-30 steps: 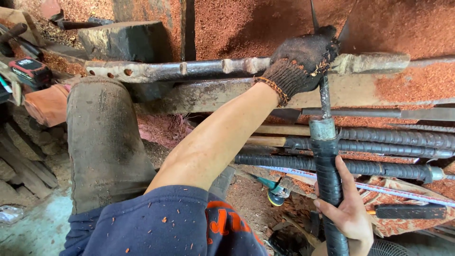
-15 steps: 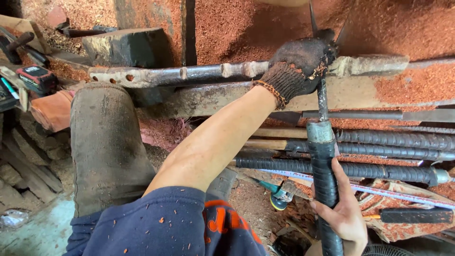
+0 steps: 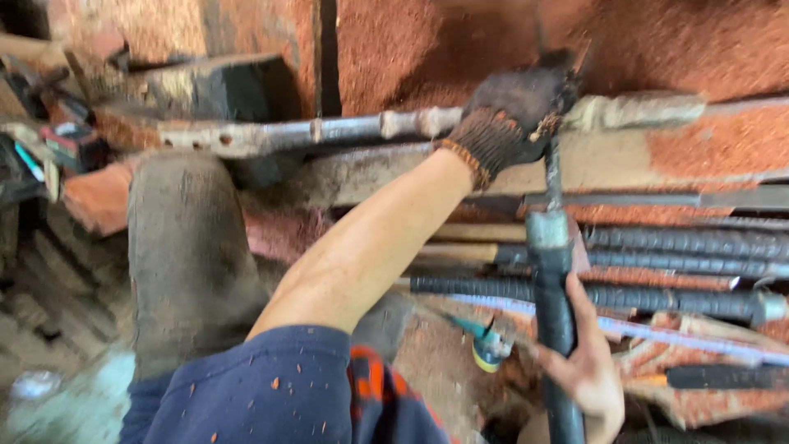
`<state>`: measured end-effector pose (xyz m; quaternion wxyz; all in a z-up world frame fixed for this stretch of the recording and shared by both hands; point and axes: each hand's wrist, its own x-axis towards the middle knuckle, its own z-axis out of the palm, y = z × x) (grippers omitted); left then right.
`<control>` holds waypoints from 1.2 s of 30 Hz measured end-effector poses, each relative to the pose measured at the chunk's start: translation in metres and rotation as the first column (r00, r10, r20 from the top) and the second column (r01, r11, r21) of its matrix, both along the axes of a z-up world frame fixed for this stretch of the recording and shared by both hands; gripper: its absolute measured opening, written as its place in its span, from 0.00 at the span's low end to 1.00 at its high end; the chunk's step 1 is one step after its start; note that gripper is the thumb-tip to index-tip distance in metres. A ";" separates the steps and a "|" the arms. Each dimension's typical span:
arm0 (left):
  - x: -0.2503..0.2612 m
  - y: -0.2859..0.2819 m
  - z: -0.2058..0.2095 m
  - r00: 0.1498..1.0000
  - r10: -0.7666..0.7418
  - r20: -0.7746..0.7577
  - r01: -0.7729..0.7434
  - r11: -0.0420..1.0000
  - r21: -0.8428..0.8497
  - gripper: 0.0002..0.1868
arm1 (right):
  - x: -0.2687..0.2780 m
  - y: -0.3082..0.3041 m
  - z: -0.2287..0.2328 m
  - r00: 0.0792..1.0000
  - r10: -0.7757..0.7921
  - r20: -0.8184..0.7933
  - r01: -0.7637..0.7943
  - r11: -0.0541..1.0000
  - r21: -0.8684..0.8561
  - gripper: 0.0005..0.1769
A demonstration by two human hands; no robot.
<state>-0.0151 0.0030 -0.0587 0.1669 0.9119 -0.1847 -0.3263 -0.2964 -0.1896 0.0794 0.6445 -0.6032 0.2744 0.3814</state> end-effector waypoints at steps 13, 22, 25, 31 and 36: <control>-0.003 0.004 0.007 0.997 0.009 0.071 -0.002 0.995 -0.099 0.11 | 0.007 -0.015 0.005 0.994 0.106 0.037 -0.105 0.994 -0.016 0.64; 0.016 -0.003 0.054 0.988 0.076 -0.137 -0.073 0.997 0.027 0.11 | 0.036 -0.053 0.014 0.973 0.169 -0.156 -0.161 0.985 0.066 0.66; 0.015 -0.003 0.051 0.984 0.109 -0.141 -0.106 0.994 0.033 0.16 | 0.038 -0.067 0.008 0.969 0.194 -0.150 -0.183 0.979 0.086 0.65; 0.018 -0.003 0.059 0.984 0.101 -0.146 -0.090 0.992 0.086 0.22 | 0.046 -0.092 -0.009 0.941 0.317 -0.119 -0.312 0.948 0.057 0.67; 0.013 -0.002 0.055 0.993 0.091 -0.078 -0.086 0.994 0.068 0.22 | 0.038 -0.113 -0.032 0.956 0.266 -0.123 -0.238 0.950 0.202 0.68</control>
